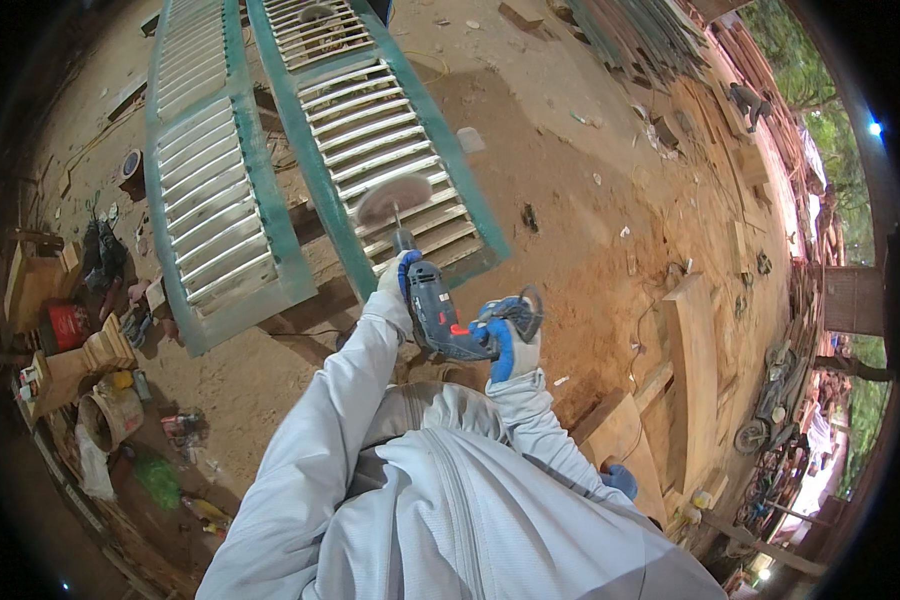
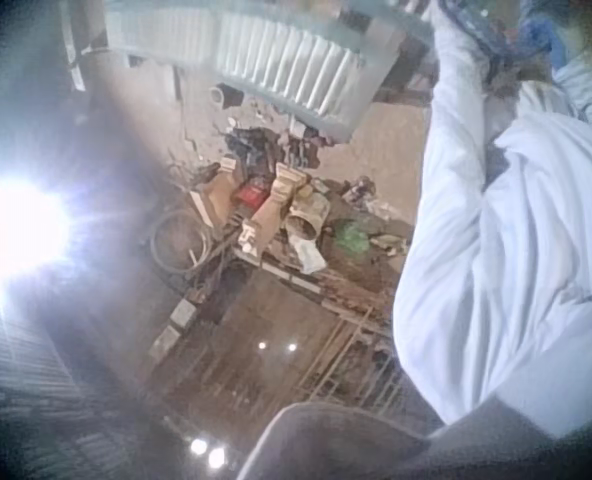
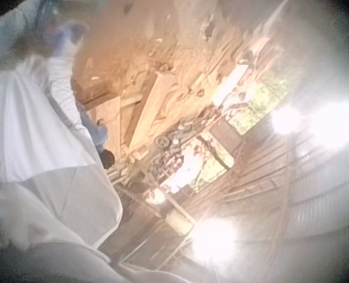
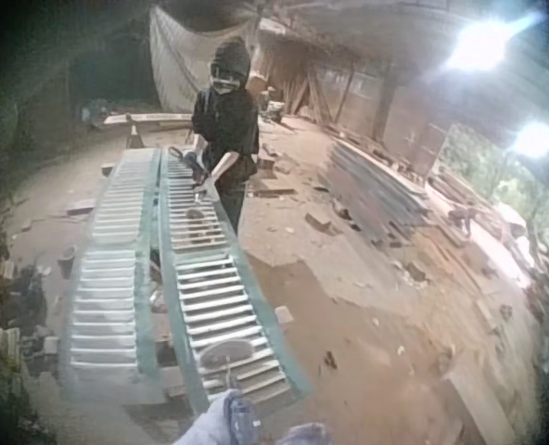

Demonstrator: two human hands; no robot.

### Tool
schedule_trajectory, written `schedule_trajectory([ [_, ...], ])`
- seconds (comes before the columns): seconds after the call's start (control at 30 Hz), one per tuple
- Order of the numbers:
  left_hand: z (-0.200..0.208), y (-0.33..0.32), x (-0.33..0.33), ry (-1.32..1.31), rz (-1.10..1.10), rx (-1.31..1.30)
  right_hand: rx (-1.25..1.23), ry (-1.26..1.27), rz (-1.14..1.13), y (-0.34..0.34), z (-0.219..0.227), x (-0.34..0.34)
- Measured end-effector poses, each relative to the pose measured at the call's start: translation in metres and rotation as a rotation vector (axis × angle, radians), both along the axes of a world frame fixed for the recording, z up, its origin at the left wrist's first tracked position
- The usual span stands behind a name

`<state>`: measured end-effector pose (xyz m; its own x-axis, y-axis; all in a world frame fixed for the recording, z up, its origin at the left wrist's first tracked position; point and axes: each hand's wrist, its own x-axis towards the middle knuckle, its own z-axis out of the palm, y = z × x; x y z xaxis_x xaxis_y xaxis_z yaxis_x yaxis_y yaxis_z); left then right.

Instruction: The person uses an orbital sander to smooth the surface of a green wooden slatted structure. The person moves the sander back and forth across the slats, maintaining consistent pressure and coverage.

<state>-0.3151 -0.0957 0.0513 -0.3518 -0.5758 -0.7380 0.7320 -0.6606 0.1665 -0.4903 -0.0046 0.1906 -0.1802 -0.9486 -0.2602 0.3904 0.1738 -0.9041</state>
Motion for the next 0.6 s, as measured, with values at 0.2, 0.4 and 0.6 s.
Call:
schedule_trajectory([
  [0.2,-0.005,-0.007,-0.034,0.039,0.1,0.016,0.044,0.015,0.06,-0.038,0.0,-0.033],
  [0.4,-0.018,-0.002,-0.031,0.059,0.186,-0.021,0.091,-0.081,0.15,-0.044,-0.005,-0.047],
  [0.6,0.022,0.01,-0.039,-0.01,0.251,-0.016,0.115,-0.072,0.171,-0.048,0.002,-0.057],
])
